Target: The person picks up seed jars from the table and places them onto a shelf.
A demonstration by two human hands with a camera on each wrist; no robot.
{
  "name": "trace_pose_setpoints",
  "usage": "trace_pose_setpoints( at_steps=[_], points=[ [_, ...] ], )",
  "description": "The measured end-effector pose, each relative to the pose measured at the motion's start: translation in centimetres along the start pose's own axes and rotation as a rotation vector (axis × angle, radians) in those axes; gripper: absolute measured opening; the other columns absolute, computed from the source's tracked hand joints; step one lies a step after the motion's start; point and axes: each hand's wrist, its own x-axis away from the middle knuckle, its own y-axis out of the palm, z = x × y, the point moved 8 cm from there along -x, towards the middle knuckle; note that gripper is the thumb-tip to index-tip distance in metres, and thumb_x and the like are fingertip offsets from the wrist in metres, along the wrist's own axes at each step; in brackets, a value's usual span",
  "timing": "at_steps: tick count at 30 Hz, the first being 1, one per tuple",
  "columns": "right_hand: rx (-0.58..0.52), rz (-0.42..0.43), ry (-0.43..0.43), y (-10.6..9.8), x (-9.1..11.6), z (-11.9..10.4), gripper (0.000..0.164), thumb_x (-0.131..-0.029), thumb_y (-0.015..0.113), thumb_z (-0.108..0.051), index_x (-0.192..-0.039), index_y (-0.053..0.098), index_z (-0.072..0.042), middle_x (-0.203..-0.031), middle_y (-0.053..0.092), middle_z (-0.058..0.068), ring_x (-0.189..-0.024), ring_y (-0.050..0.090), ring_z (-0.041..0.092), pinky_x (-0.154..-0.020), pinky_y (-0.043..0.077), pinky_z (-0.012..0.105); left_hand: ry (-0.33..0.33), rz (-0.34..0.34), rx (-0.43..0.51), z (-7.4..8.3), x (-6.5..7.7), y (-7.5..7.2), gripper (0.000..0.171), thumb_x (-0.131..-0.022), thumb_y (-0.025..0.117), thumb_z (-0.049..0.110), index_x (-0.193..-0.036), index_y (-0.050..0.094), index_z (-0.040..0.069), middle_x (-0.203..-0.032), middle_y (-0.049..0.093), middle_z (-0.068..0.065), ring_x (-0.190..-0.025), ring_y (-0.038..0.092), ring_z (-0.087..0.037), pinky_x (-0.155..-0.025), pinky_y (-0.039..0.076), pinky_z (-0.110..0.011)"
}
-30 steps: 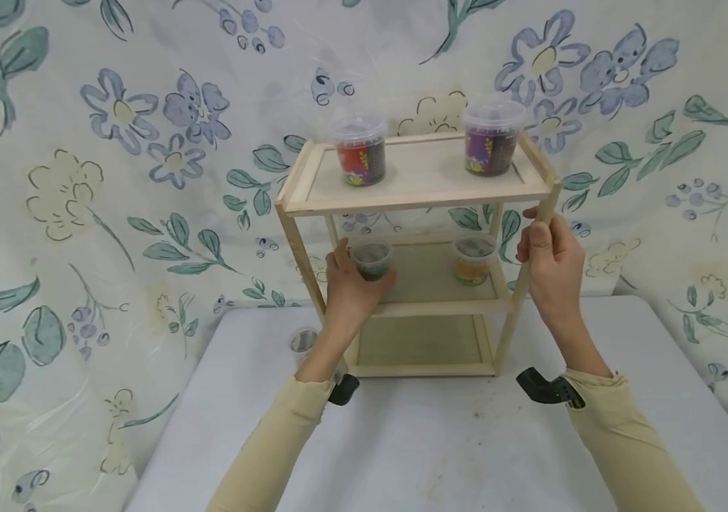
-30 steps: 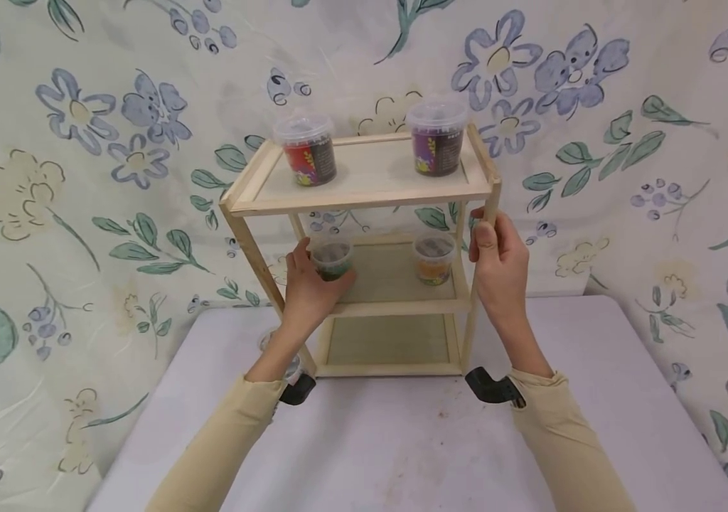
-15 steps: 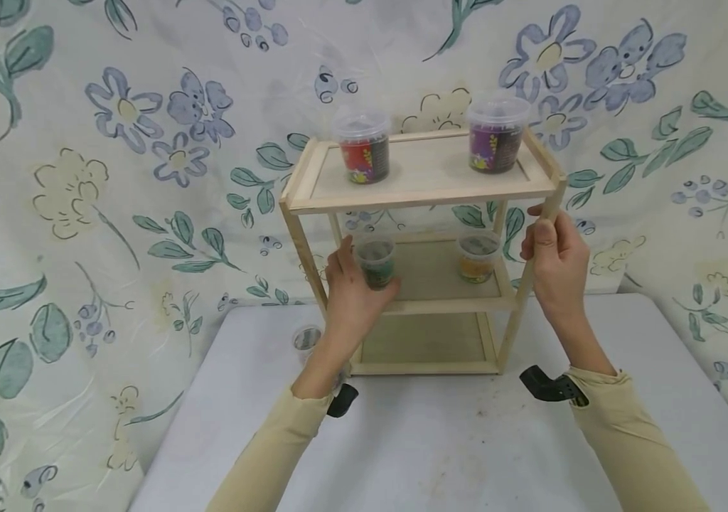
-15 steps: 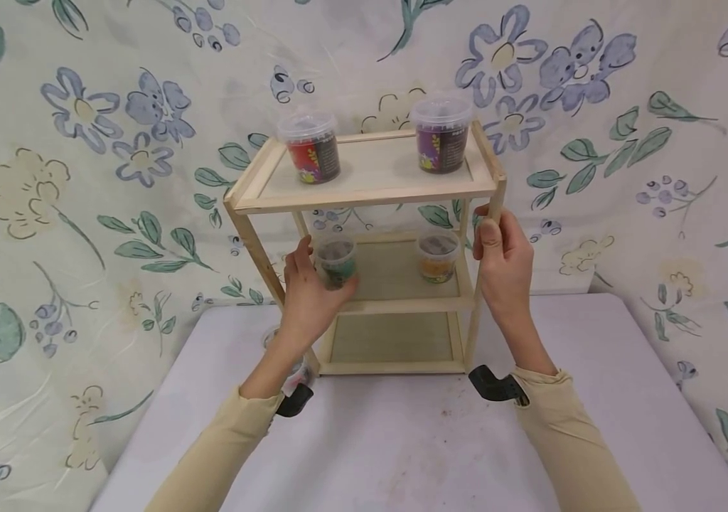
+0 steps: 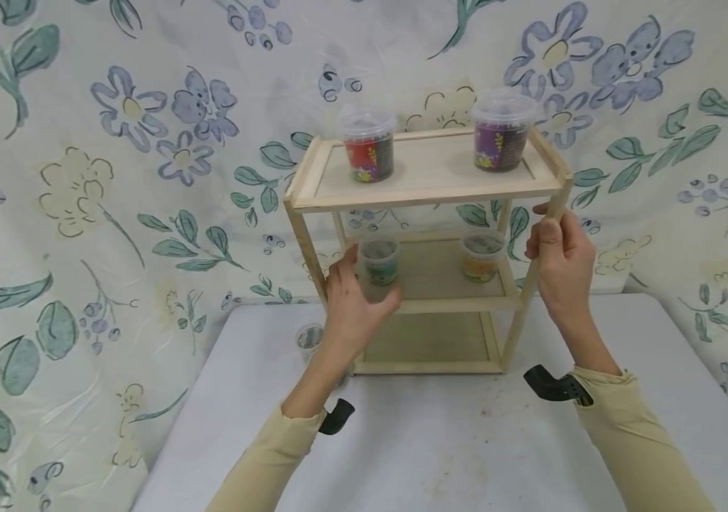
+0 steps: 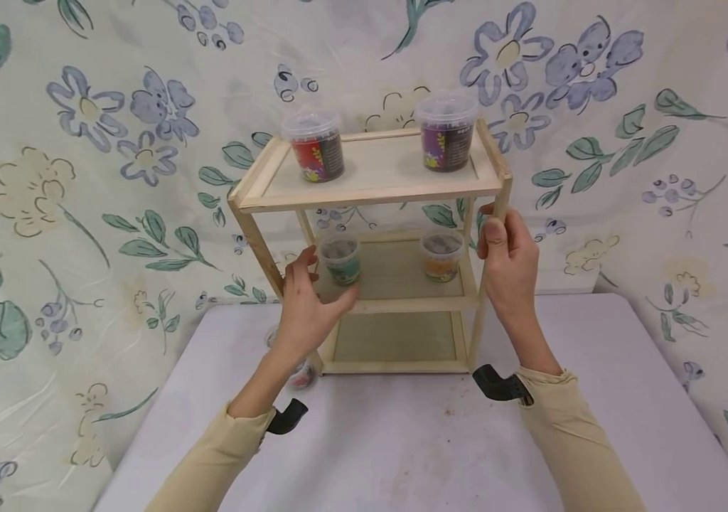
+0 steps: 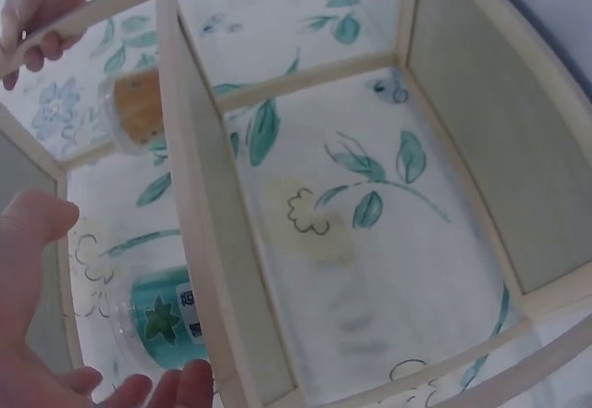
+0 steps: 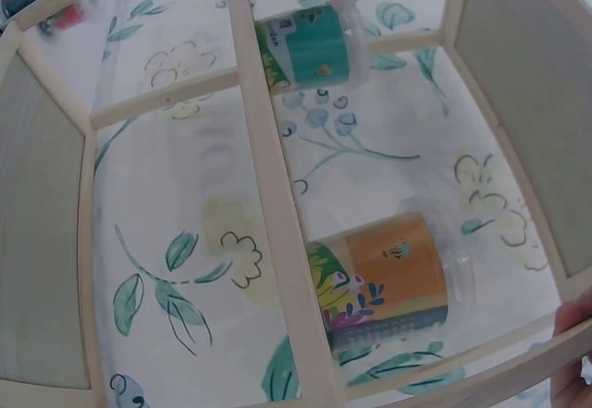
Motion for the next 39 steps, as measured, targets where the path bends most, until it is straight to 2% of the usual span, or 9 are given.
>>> trace_pose_setpoints(
  at_steps=[3, 6, 9, 15, 19, 23, 28, 34, 39],
  points=[
    [0.005, 0.002, -0.008, 0.0, 0.0, 0.0, 0.019, -0.104, 0.049, -0.024, -0.107, 0.066, -0.015, -0.067, 0.05, 0.0, -0.059, 0.049, 0.01, -0.058, 0.043, 0.021, 0.032, -0.01, 0.012, 0.0, 0.7, -0.3, 0.086, -0.081, 0.075, 0.034, -0.149, 0.03, 0.007, -0.139, 0.041, -0.017, -0.114, 0.047, -0.033, -0.097, 0.042, -0.048],
    [0.012, 0.004, -0.005, 0.0, 0.0, -0.1, 0.019, -0.104, 0.05, -0.025, -0.107, 0.066, -0.016, -0.068, 0.051, -0.001, -0.059, 0.049, 0.009, -0.058, 0.044, 0.02, 0.075, -0.022, 0.042, 0.0, 1.3, -0.6, 0.082, -0.081, 0.075, 0.033, -0.147, 0.033, 0.007, -0.139, 0.042, -0.016, -0.116, 0.045, -0.03, -0.093, 0.044, -0.046],
    [0.014, 0.006, -0.002, 0.0, 0.0, -0.1, 0.019, -0.104, 0.05, -0.024, -0.107, 0.066, -0.016, -0.068, 0.051, -0.002, -0.059, 0.049, 0.009, -0.059, 0.044, 0.02, 0.086, -0.031, 0.07, -0.1, 1.7, -0.8, 0.081, -0.081, 0.075, 0.033, -0.147, 0.035, 0.009, -0.139, 0.042, -0.015, -0.118, 0.045, -0.028, -0.09, 0.047, -0.044],
    [0.011, -0.008, 0.001, 0.2, 0.1, -0.1, 0.019, -0.105, 0.048, -0.018, -0.108, 0.066, -0.014, -0.069, 0.051, -0.002, -0.06, 0.049, 0.009, -0.06, 0.044, 0.02, 0.123, -0.037, 0.125, -0.4, 2.8, -1.1, 0.074, -0.083, 0.074, 0.024, -0.144, 0.038, 0.004, -0.139, 0.044, -0.015, -0.12, 0.046, -0.028, -0.089, 0.05, -0.042],
    [0.011, -0.009, -0.003, 0.1, 0.1, 0.0, 0.019, -0.105, 0.048, -0.019, -0.108, 0.066, -0.014, -0.069, 0.052, -0.002, -0.06, 0.05, 0.009, -0.06, 0.044, 0.02, 0.176, -0.024, 0.139, -0.6, 3.7, -1.4, 0.065, -0.084, 0.073, 0.017, -0.14, 0.044, 0.0, -0.136, 0.049, -0.015, -0.116, 0.049, -0.029, -0.086, 0.05, -0.042],
    [0.011, -0.004, -0.008, 0.0, 0.0, 0.0, 0.018, -0.105, 0.047, -0.018, -0.108, 0.065, -0.016, -0.069, 0.051, -0.002, -0.06, 0.049, 0.01, -0.06, 0.044, 0.021, 0.198, -0.022, 0.161, -1.1, 4.5, -1.6, 0.059, -0.084, 0.073, 0.012, -0.136, 0.049, 0.0, -0.13, 0.053, -0.017, -0.111, 0.052, -0.028, -0.082, 0.05, -0.042],
    [-0.02, -0.001, -0.001, -0.1, -0.2, 0.0, 0.019, -0.104, 0.047, -0.014, -0.107, 0.066, -0.017, -0.068, 0.053, -0.001, -0.059, 0.049, 0.01, -0.059, 0.043, 0.02, 0.188, -0.023, 0.179, -2.0, 5.3, -2.0, 0.051, -0.085, 0.073, 0.009, -0.132, 0.054, 0.001, -0.125, 0.057, -0.013, -0.105, 0.055, -0.024, -0.077, 0.051, -0.041],
    [-0.008, -0.014, 0.0, 0.1, 0.1, 0.0, 0.019, -0.105, 0.048, -0.018, -0.107, 0.066, -0.014, -0.068, 0.052, -0.001, -0.059, 0.05, 0.01, -0.058, 0.043, 0.021, 0.117, -0.019, 0.177, -4.1, 6.6, -2.5, 0.035, -0.085, 0.073, 0.007, -0.118, 0.063, 0.009, -0.116, 0.06, -0.003, -0.1, 0.053, -0.014, -0.075, 0.051, -0.043],
    [0.009, -0.011, -0.014, 0.0, 0.0, -0.2, 0.018, -0.105, 0.048, -0.02, -0.108, 0.065, -0.017, -0.069, 0.052, -0.002, -0.06, 0.05, 0.009, -0.06, 0.044, 0.021, 0.052, 0.017, 0.18, -5.8, 7.3, -3.3, 0.029, -0.084, 0.073, 0.007, -0.112, 0.065, 0.01, -0.114, 0.06, -0.002, -0.099, 0.056, -0.018, -0.074, 0.051, -0.039]
  ],
)
